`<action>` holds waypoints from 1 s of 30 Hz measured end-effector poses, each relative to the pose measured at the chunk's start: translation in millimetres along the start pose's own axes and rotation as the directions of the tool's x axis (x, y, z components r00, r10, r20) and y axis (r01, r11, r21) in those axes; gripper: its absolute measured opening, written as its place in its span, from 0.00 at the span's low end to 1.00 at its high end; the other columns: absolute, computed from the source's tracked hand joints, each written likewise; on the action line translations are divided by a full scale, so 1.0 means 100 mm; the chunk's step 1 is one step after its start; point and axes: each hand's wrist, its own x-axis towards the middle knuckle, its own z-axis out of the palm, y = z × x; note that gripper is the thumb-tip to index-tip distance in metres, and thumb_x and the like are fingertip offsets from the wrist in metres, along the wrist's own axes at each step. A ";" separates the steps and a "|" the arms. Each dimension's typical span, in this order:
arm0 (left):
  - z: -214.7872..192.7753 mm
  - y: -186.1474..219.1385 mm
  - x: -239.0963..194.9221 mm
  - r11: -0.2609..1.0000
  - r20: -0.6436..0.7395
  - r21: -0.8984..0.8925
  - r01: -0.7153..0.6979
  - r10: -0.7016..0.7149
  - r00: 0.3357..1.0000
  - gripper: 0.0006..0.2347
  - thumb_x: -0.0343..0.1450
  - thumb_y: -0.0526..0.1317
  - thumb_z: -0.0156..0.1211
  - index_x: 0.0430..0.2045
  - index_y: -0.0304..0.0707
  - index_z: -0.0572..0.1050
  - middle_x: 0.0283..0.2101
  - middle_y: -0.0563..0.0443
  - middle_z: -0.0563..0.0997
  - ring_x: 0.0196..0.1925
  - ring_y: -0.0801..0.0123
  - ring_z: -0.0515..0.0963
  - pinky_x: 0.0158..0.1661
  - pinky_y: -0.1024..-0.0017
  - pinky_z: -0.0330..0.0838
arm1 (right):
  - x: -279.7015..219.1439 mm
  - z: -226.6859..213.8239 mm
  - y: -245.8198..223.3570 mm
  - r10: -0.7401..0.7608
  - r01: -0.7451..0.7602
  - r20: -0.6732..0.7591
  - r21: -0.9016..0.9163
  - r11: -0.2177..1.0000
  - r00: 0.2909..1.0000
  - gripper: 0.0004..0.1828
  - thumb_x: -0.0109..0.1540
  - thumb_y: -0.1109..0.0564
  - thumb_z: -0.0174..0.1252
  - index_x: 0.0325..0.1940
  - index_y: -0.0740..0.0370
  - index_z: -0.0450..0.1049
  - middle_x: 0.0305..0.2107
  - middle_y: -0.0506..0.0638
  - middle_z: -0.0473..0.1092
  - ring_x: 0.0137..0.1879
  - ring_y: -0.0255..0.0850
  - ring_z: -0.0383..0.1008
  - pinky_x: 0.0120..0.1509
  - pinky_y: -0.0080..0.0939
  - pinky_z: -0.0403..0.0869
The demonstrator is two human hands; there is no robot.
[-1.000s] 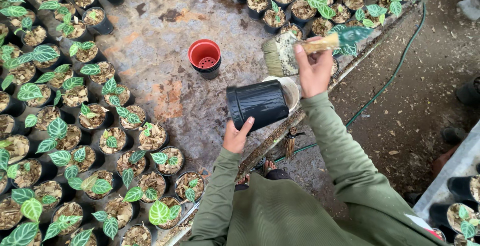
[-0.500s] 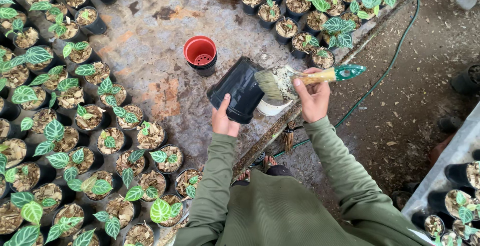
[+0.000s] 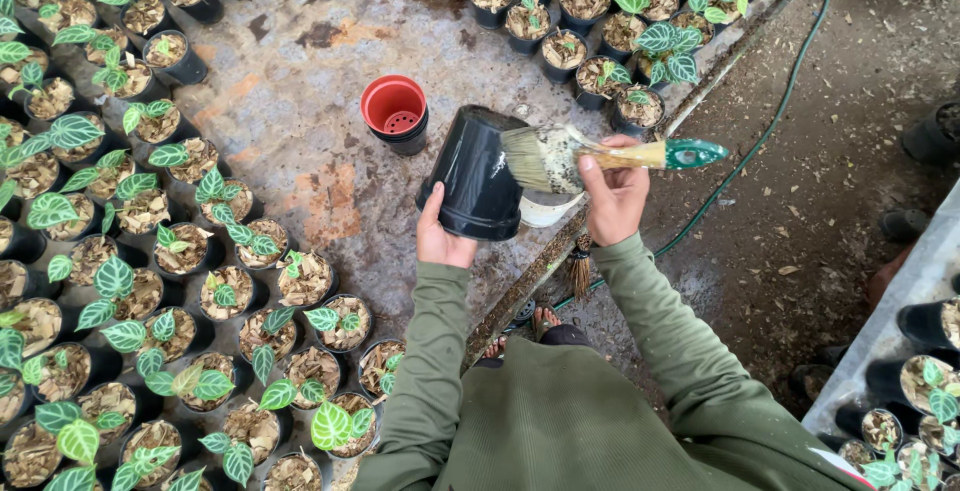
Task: The person holds a black plastic plant pot and uses a paintbrush to apply a white substance from a bucket onto the pot's exterior and interior surfaces. The person rotates the pot to cover different areas, including the drainage holes.
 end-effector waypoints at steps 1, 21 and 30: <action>0.01 0.03 0.01 1.000 -0.017 -0.002 -0.013 0.013 1.000 0.18 0.76 0.40 0.55 0.57 0.25 0.71 0.59 0.35 0.78 0.60 0.50 0.79 0.64 0.50 0.70 | 0.00 -0.01 0.00 -0.008 0.007 -0.038 -0.030 1.000 0.999 0.17 0.68 0.62 0.64 0.57 0.62 0.65 0.44 0.49 0.72 0.47 0.31 0.72 0.50 0.30 0.72; 0.26 -0.09 0.13 0.986 0.070 -0.151 0.074 -0.064 0.995 0.16 0.77 0.41 0.53 0.55 0.29 0.74 0.58 0.38 0.79 0.59 0.52 0.79 0.65 0.48 0.69 | -0.19 -0.31 0.16 0.016 0.004 -0.102 0.185 0.983 0.995 0.16 0.70 0.67 0.59 0.59 0.61 0.64 0.45 0.49 0.72 0.52 0.35 0.74 0.59 0.34 0.75; 0.17 0.05 0.10 0.989 0.042 -0.145 -0.003 0.009 0.999 0.16 0.77 0.41 0.53 0.54 0.26 0.74 0.58 0.38 0.80 0.59 0.52 0.80 0.65 0.51 0.69 | -0.34 0.04 -0.06 0.039 -0.001 -0.110 0.322 0.947 0.993 0.16 0.69 0.66 0.58 0.59 0.61 0.63 0.46 0.49 0.71 0.52 0.35 0.73 0.61 0.35 0.75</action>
